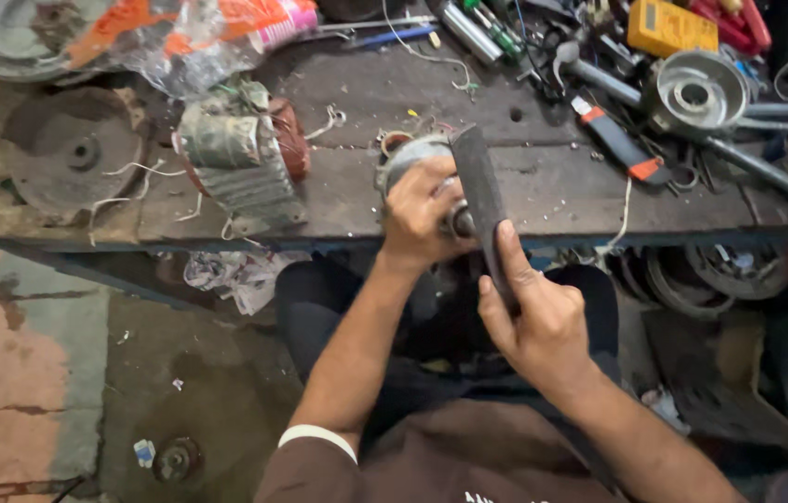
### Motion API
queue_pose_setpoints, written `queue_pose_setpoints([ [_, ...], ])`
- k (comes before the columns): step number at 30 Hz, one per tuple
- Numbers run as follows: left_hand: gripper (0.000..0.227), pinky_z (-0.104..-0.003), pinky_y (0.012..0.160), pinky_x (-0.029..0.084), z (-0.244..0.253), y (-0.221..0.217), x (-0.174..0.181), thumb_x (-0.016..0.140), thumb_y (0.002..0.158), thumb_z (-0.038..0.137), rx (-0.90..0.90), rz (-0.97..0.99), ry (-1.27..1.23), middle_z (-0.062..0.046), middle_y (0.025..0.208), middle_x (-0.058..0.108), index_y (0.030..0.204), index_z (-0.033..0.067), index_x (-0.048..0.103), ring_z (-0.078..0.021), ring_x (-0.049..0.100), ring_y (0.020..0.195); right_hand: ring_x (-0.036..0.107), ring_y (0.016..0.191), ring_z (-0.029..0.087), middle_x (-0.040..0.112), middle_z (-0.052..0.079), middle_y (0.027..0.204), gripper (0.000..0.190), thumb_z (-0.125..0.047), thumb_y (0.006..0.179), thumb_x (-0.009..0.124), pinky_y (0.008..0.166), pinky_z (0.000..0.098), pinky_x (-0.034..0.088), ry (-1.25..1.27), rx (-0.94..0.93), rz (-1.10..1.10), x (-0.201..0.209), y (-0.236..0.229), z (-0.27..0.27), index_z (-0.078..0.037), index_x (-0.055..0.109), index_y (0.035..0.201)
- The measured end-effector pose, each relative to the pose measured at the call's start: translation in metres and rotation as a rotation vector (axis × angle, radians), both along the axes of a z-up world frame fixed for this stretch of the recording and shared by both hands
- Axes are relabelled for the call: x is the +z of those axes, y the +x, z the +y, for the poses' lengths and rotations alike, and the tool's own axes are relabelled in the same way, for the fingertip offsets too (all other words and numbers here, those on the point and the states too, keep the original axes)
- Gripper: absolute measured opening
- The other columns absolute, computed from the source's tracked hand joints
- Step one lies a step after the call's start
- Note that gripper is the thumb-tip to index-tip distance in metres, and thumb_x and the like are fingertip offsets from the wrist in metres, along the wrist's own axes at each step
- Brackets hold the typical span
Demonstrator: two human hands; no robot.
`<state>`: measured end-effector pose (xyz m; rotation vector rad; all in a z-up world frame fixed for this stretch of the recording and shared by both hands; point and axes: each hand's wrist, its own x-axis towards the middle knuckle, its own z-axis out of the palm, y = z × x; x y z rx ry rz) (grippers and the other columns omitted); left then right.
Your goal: The person files the cylindrical metal shaft of a motor rotor using a metal file. They hold the rotor with one hand and repeatedly stroke the file along the shaft, rotating the rotor periodically to work on different sides.
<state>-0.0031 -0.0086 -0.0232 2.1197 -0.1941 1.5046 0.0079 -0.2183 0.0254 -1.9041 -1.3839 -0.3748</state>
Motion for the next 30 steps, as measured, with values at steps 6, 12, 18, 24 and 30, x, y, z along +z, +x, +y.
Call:
queue_pose_setpoints([
  [6,0.042,-0.046,0.091,0.057,0.000,0.002,0.004,0.084,0.071,0.016,0.013,-0.012,-0.010,-0.012,0.109,0.065,0.107,0.0058,0.067,-0.0334,0.068,0.100,0.064,0.056,0.025,0.064,0.021,0.083,0.060,-0.002,0.086,0.076,0.053,0.0355,0.049,-0.009,0.016,-0.035,-0.040,-0.013,-0.054,0.011,0.051,0.139],
  [12,0.041,-0.045,0.088,0.055,-0.002,0.000,0.011,0.081,0.067,0.016,0.010,0.009,-0.011,-0.010,0.105,0.063,0.104,0.0077,0.065,-0.0324,0.067,0.097,0.062,0.055,0.023,0.064,0.015,0.073,0.072,-0.003,0.084,0.078,0.058,0.0352,0.049,0.006,-0.389,0.123,-0.084,-0.010,-0.117,0.011,0.045,0.147],
  [18,0.043,-0.045,0.089,0.055,-0.004,-0.003,0.013,0.081,0.066,0.016,0.021,0.017,-0.035,-0.010,0.106,0.064,0.105,0.0072,0.066,-0.0327,0.067,0.097,0.072,0.070,0.018,0.072,0.014,0.086,0.072,0.001,0.095,0.070,0.066,0.0316,0.056,0.080,-0.368,0.205,-0.097,-0.013,-0.116,0.008,0.035,0.157],
  [24,0.040,-0.044,0.091,0.056,-0.006,-0.004,0.011,0.081,0.070,0.014,0.055,0.024,-0.048,-0.010,0.108,0.065,0.107,0.0072,0.067,-0.0331,0.067,0.098,0.062,0.067,0.016,0.067,0.013,0.096,0.057,0.001,0.097,0.067,0.062,0.0278,0.053,0.208,-0.181,0.377,-0.075,-0.012,-0.080,0.004,0.047,0.151],
  [30,0.036,-0.043,0.089,0.056,-0.007,-0.003,0.012,0.083,0.075,0.015,0.080,0.044,-0.037,-0.011,0.108,0.065,0.106,0.0068,0.068,-0.0337,0.067,0.097,0.055,0.071,0.019,0.059,0.012,0.088,0.052,0.002,0.092,0.074,0.061,0.0297,0.045,0.224,-0.086,0.174,-0.036,-0.007,-0.052,0.001,0.058,0.141],
])
